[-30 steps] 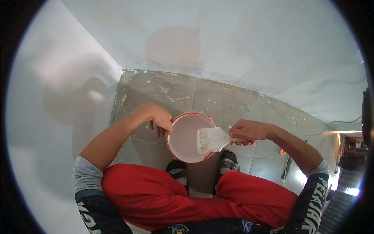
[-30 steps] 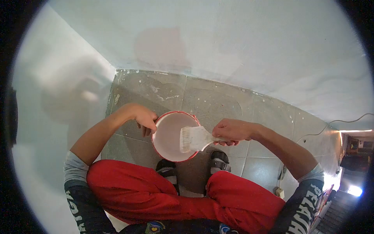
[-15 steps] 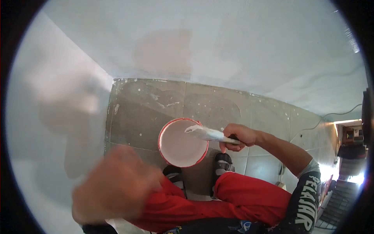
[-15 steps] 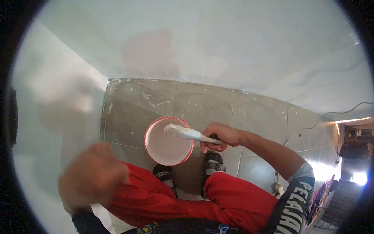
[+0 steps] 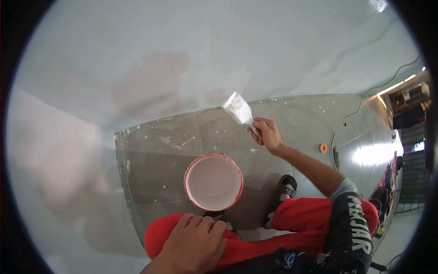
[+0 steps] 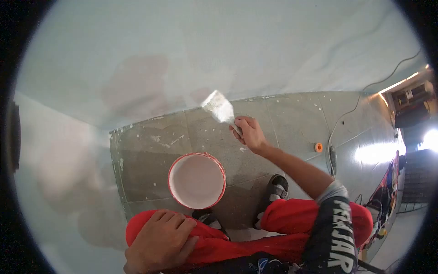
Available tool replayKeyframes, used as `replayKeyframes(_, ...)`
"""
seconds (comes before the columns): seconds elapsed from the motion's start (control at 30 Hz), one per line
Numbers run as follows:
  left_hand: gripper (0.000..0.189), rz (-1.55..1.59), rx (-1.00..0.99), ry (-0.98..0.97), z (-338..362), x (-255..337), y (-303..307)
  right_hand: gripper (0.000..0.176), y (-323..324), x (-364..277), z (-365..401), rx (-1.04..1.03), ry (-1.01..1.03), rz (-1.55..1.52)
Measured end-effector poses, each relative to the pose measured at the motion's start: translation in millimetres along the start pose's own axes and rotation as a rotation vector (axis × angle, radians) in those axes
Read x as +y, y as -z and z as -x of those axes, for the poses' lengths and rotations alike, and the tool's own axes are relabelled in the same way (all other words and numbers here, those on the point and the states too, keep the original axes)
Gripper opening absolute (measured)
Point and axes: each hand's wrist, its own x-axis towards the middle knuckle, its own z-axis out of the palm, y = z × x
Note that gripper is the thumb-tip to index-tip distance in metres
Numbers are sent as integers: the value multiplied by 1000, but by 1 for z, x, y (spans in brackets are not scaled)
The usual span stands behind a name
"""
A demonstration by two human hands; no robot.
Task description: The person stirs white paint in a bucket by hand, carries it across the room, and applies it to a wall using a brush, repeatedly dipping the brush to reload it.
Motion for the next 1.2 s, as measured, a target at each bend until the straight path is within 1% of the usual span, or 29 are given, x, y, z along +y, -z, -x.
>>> replayKeyframes(0.07,29,-14,25,-18,-2,-1,2,28,-10,46,-21,381,31,-106)
replayKeyframes(0.1,29,-16,53,-27,-3,-2,2,28,-14,66,-31,382,32,-105)
replayKeyframes(0.13,29,-17,50,-29,-4,-3,2,29,-19,88,-39,477,35,-69)
replayKeyframes(0.17,29,29,93,-79,-5,-3,1,29,-22,108,-48,573,39,-35)
replayKeyframes(0.2,28,74,135,-129,-6,-3,2,29,-24,126,-56,577,40,-42)
replayKeyframes(0.23,28,66,130,-130,-6,-3,3,27,-27,142,-65,608,15,6)
replayKeyframes(0.3,28,56,70,-30,-5,-2,6,26,-31,150,-76,638,-7,44)
replayKeyframes(0.4,29,63,87,-33,-4,-3,6,25,-31,164,-92,689,-12,110)
replayKeyframes(0.47,30,58,89,-41,-3,-4,5,25,-27,170,-105,839,69,216)
replayKeyframes(0.6,32,73,108,-41,-2,-3,7,26,-15,154,-109,814,47,258)
replayKeyframes(0.67,32,69,108,-41,-3,-2,6,29,-14,147,-108,800,-27,324)
replayKeyframes(1.0,35,78,116,-42,-2,2,4,30,-22,136,-114,807,-55,355)
replayKeyframes(1.07,35,77,121,-46,-1,2,3,26,-22,137,-115,824,64,314)
replayKeyframes(1.1,36,78,127,-50,-1,2,3,26,-21,139,-115,824,65,314)
replayKeyframes(1.17,35,68,116,-44,-1,2,5,21,-23,143,-110,790,150,113)
replayKeyframes(1.2,35,57,100,-38,-1,3,5,21,-24,145,-107,789,148,116)
